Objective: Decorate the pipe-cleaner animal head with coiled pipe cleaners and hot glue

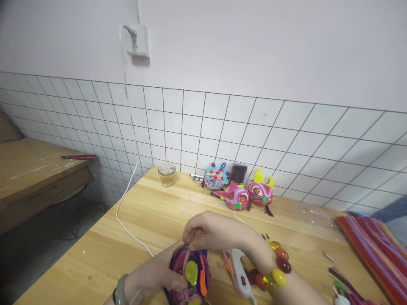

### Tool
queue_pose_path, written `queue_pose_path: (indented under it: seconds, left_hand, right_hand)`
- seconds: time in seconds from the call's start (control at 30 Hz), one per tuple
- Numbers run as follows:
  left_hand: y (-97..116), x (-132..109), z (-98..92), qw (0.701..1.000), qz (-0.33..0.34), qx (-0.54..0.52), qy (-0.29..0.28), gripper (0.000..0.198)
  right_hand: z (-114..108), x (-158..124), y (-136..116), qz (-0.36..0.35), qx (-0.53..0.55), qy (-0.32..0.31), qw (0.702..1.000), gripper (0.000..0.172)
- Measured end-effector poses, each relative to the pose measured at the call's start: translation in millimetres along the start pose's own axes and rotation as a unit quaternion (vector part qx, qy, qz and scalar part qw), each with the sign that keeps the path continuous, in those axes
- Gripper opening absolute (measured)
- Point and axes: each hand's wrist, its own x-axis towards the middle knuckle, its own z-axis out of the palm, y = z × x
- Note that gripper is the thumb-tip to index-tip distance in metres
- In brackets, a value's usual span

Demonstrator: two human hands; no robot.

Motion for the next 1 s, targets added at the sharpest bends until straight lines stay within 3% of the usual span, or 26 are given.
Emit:
queue_pose_path:
  seconds: [0.13, 0.27, 0.53, 1.0]
  left_hand:
    - [-3, 1, -4.6, 1.000, -0.001, -0.001, 0.013, 0.065]
    - [-3, 0, -5.3, 1.000, -0.005, 0.007, 0.014, 0.067]
    - [1, -3, -4.0, 0.998, 0.029, 0.049, 0.019, 0.071]
    - [3, 0, -3.0, 0.997, 0.062, 0.018, 0.049, 0.065]
  right_hand:
    - [-2, -6, 15, 0.020, 0.030, 0.025, 0.999, 0.019]
    - [11, -5, 25, 0.045, 0.053, 0.073, 0.995, 0.018]
    - [30, 0, 20, 0.091, 0.067, 0.134, 0.984, 0.013]
    - [35, 7, 22, 0.120, -0.019, 0.207, 0.971, 0.019]
